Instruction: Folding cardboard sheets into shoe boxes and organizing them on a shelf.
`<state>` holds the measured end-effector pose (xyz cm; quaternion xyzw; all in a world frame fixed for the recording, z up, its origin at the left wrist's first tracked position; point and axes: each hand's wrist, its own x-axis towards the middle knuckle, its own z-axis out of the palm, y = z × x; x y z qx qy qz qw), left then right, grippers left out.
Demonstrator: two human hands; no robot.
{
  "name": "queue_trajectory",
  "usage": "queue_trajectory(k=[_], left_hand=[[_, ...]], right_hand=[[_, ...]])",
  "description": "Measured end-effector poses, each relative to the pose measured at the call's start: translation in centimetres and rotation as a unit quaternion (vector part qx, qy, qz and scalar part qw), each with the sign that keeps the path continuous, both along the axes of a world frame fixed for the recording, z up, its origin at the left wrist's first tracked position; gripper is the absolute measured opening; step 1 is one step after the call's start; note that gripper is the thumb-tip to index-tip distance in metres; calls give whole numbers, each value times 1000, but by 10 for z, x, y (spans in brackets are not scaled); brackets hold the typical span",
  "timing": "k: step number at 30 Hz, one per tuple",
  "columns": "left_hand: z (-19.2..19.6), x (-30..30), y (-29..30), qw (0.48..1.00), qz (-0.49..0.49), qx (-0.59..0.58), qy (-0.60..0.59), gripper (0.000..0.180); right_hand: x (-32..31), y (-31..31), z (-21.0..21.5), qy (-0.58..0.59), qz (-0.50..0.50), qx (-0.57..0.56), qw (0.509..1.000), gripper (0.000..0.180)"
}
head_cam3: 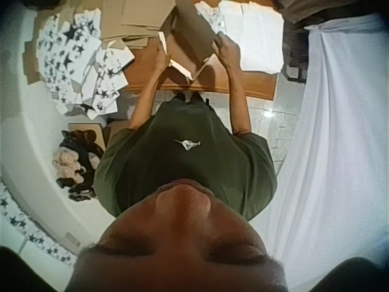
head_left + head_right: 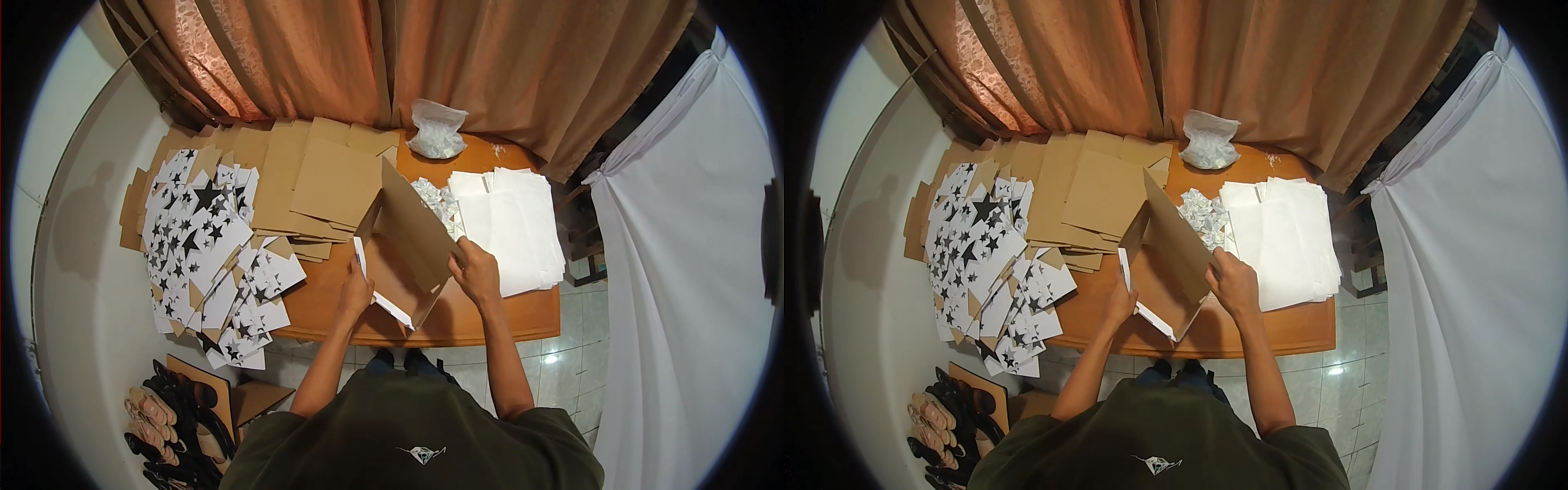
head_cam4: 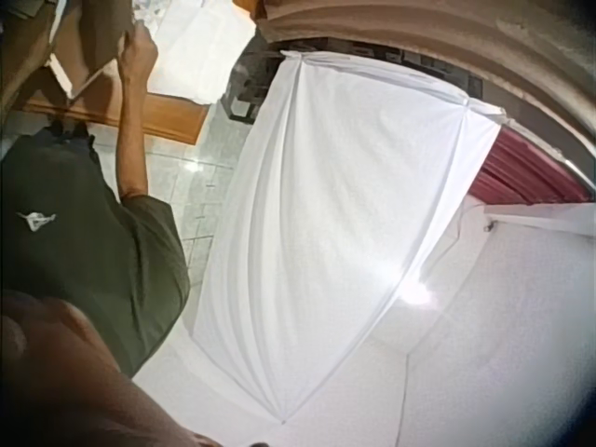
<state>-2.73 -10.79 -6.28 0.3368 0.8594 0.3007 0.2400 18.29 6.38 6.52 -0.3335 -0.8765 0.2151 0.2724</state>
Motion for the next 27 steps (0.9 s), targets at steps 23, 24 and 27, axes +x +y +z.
queue_trajectory(k=[23,24,27], left_hand=[[34,-12,-5,987,76,139,-10,76],[39,-12,-3,987,77,142,-9,76],[62,-1,22,965,59,251,50,73]], right_hand=[[35,17,-17,-106,263,-428,858,85],[39,22,-15,-106,264,-424,860,85],[86,63,-62,73,202,-679,702,79]])
